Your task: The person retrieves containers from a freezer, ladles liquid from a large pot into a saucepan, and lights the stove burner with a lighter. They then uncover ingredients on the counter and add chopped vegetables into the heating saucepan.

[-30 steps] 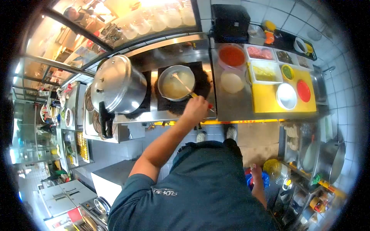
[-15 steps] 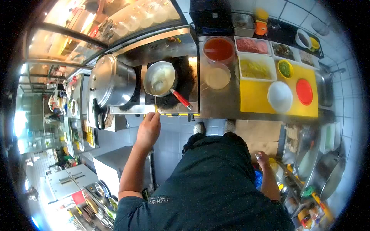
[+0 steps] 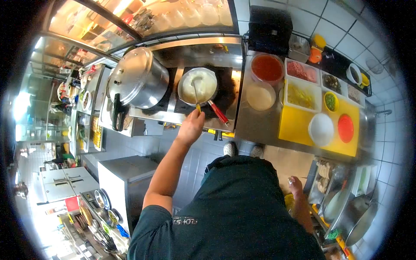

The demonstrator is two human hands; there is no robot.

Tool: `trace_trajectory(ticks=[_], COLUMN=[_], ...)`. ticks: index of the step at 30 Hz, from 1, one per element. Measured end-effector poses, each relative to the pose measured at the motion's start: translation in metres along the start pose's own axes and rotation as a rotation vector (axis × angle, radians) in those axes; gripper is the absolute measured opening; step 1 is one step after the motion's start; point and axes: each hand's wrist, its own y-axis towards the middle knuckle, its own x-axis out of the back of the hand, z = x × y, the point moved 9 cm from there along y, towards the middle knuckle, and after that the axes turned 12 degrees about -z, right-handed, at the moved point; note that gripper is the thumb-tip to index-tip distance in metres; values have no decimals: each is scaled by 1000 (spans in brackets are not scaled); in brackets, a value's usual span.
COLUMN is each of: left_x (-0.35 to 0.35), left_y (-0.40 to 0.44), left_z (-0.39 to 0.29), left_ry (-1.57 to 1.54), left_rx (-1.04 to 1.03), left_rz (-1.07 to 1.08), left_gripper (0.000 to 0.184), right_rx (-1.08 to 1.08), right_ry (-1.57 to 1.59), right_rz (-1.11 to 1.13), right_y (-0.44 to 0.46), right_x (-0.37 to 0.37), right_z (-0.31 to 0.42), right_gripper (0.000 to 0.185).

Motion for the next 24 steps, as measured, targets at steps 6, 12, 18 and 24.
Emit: trace_trajectory(ticks=[6, 12, 18, 24], left_x=[-14, 28, 87, 114], left_y=[-7, -13, -7, 0], left_z=[32, 35, 19, -6], left_ry=[-41, -75, -214, -372], left_rx=[-77, 66, 112, 91], left_rz=[13, 142, 154, 126], left_gripper=[27, 14, 13, 22], right_rx=[142, 267, 410, 326], right_ry=[-130, -421, -295, -216], right_rz=[56, -1, -30, -112], right_y=[-2, -31, -39, -37], right_x=[-28, -46, -59, -55], right_z=[-67, -79, -79, -76], right_gripper=[37, 38, 24, 32])
